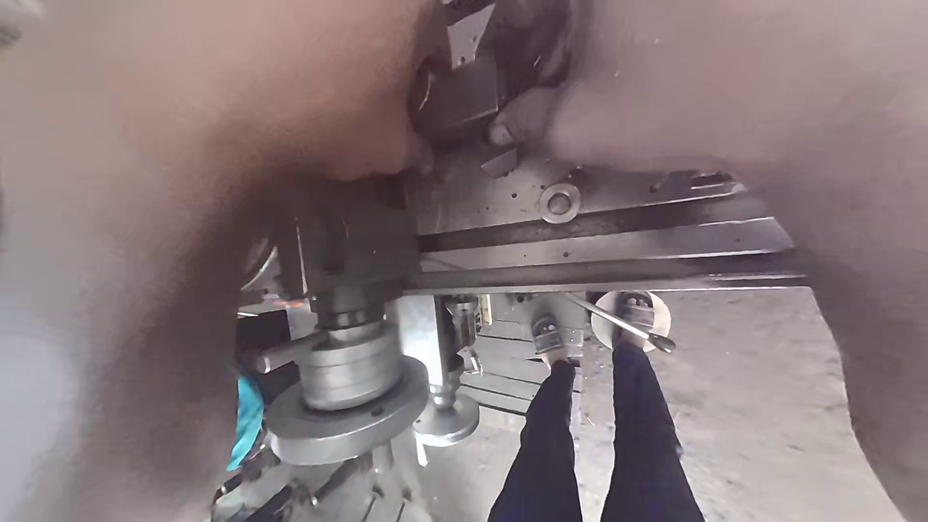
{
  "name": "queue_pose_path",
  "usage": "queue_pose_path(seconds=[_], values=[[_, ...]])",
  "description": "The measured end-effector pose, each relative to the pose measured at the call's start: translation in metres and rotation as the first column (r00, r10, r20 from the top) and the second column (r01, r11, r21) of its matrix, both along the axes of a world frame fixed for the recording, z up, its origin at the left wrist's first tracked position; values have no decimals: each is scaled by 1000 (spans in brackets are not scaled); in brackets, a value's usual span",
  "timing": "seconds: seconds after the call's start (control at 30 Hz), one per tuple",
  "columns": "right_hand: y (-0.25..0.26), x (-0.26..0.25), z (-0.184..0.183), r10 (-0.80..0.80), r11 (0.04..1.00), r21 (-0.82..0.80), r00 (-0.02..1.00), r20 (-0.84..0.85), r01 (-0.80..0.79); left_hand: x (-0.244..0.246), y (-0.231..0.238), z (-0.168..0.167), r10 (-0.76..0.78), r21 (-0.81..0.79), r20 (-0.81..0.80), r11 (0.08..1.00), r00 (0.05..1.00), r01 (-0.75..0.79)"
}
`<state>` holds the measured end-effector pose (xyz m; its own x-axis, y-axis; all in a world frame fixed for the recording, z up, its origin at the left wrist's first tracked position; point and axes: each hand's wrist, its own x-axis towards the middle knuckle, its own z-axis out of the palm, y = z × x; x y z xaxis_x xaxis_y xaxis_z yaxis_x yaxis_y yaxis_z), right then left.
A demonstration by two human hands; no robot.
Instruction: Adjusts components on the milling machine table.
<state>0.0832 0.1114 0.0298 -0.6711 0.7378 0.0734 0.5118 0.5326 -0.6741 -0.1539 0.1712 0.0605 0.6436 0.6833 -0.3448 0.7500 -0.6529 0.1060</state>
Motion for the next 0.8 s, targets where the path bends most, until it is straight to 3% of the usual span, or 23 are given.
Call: queue_pose_path(seconds=[0.1, 0.23, 0.4, 0.6, 0.7, 0.8], values=[[1, -3, 6, -32, 999, 17, 997, 65, 31, -1, -1, 0, -25, 31, -62, 999, 998, 27], [1, -2, 9, -22, 999, 40, 997, 77, 19, -7, -6, -8, -50, 184, -14, 982, 999, 52], [3, -2, 12, -5, 999, 47, 997, 83, 1, 47, -75, 38, 285, 133, -255, 957, 924, -258], [3, -2, 8, 29, 997, 77, 999, 42, -32, 47, -75, 39, 316, 143, -290, 948, 903, -286], [3, 0, 11, 58, 997, 53, 995, 77, -62, 40, -65, 35, 262, 96, -260, 965, 929, -245], [1, 1, 12, 50, 998, 29, 995, 87, -53, 15, -19, 8, 42, 118, -133, 993, 990, -26]])
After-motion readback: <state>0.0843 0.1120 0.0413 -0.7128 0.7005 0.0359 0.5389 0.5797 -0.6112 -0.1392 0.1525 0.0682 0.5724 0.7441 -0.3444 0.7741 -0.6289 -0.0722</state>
